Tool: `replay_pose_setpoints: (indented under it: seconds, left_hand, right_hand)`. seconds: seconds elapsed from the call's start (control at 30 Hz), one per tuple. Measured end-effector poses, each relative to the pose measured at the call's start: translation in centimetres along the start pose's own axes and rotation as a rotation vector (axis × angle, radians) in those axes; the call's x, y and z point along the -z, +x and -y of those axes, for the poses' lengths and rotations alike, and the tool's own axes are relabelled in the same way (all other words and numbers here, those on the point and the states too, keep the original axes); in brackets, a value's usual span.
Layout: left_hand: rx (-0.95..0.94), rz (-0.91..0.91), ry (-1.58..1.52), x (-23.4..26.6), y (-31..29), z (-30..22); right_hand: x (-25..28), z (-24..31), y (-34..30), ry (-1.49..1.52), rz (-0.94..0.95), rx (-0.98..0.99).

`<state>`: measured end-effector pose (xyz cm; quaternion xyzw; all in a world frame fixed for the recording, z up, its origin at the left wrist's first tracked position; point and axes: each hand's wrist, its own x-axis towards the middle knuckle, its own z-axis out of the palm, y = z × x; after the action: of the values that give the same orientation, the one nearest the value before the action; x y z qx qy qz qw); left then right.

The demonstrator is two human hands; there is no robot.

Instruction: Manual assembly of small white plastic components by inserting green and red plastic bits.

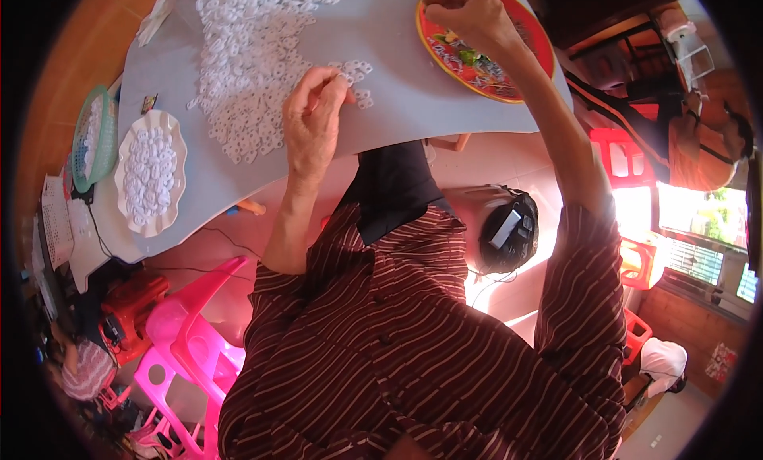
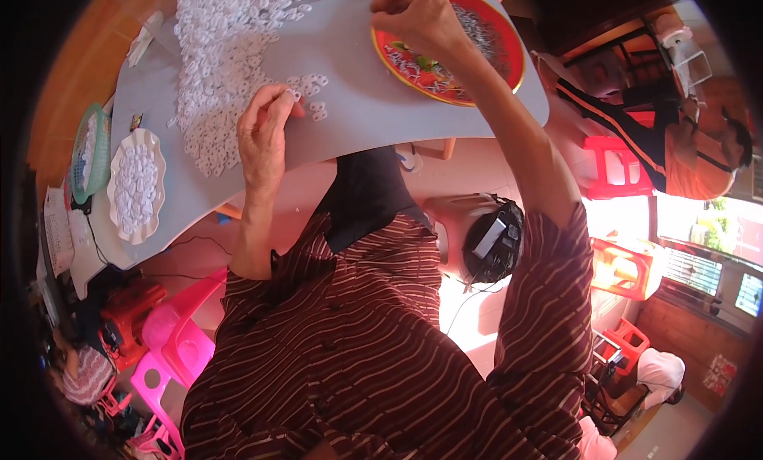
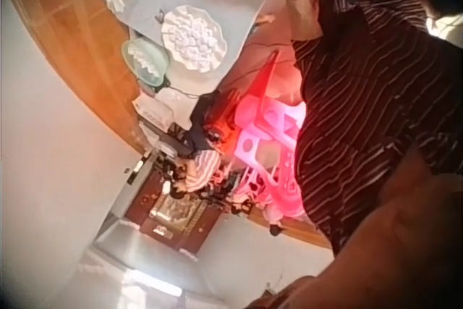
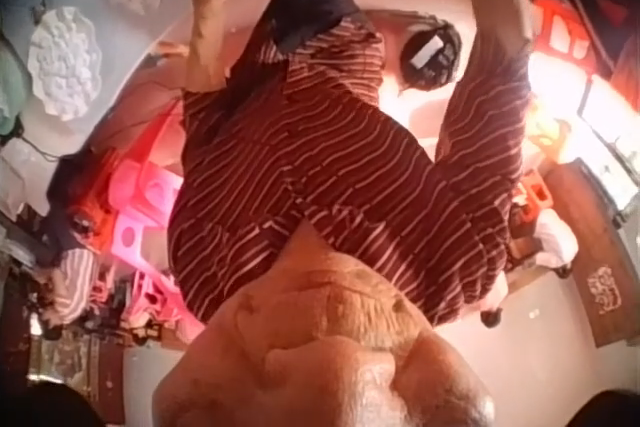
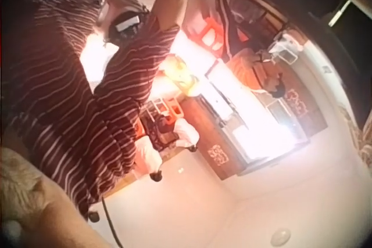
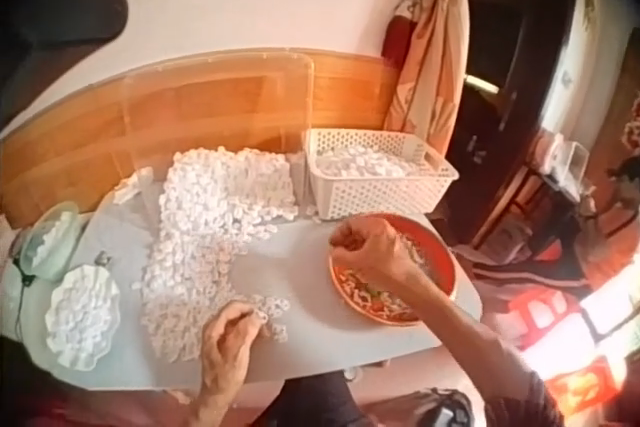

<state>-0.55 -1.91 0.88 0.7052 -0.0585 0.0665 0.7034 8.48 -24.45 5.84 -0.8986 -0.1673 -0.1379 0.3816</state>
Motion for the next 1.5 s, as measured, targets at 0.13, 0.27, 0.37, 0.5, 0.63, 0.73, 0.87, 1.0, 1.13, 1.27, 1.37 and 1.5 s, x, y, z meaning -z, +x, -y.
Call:
replay_pose_setpoints:
  seconds: [0.13, 0.27, 0.37, 0.5, 0.63, 0.73, 0.87, 1.0, 1.13, 1.27, 1.37, 1.5]
  left_hand:
    - [-0.005, -0.033, 0.004, 0.4, -0.1, 0.4]
    - [-0.020, -0.020, -0.022, 0.0, 0.1, 0.5]
    - [-0.073, -0.012, 0.015, 0.1, 0.2, 1.0]
    - [-0.072, 0.012, 0.040, 0.0, -0.1, 0.8]
    - [-0.101, 0.023, 0.073, 0.2, 0.0, 1.0]
    - [-0.146, 0.073, 0.108, 0.2, 0.2, 1.1]
    - [-0.180, 0.072, 0.130, 0.1, 0.2, 1.3]
    - [-0.189, 0.081, 0.116, -0.1, 0.2, 1.2]
    - [-0.177, 0.082, 0.123, 0.2, 0.2, 1.8]
    - [-0.184, 0.110, 0.115, 0.2, 0.3, 2.1]
    - [-0.135, 0.156, 0.088, 0.3, 0.1, 2.1]
    - [-0.095, 0.138, 0.094, 0.2, 0.0, 1.5]
  right_hand:
    - [-4.0, 2.7, -3.3, 0.369, 0.158, -0.159]
    - [-6.9, 3.4, -5.5, 0.897, 0.199, -0.311]
    - [-7.8, 3.7, -6.1, 1.006, 0.194, -0.354]
    - [-8.4, 3.2, -6.3, 1.038, 0.140, -0.368]
    - [-8.4, 3.2, -6.4, 1.122, 0.146, -0.312]
    - [-8.2, 3.3, -6.3, 1.118, 0.148, -0.304]
    - [-8.0, 3.3, -6.4, 1.091, 0.171, -0.308]
    - [-7.9, 3.2, -6.3, 1.077, 0.185, -0.314]
    - [-8.1, 2.9, -6.4, 1.035, 0.202, -0.256]
    - [-7.9, 2.7, -6.5, 0.981, 0.243, -0.216]
    - [-7.5, 2.6, -6.4, 0.980, 0.309, -0.226]
    - [-7.7, 2.6, -6.6, 0.939, 0.260, -0.214]
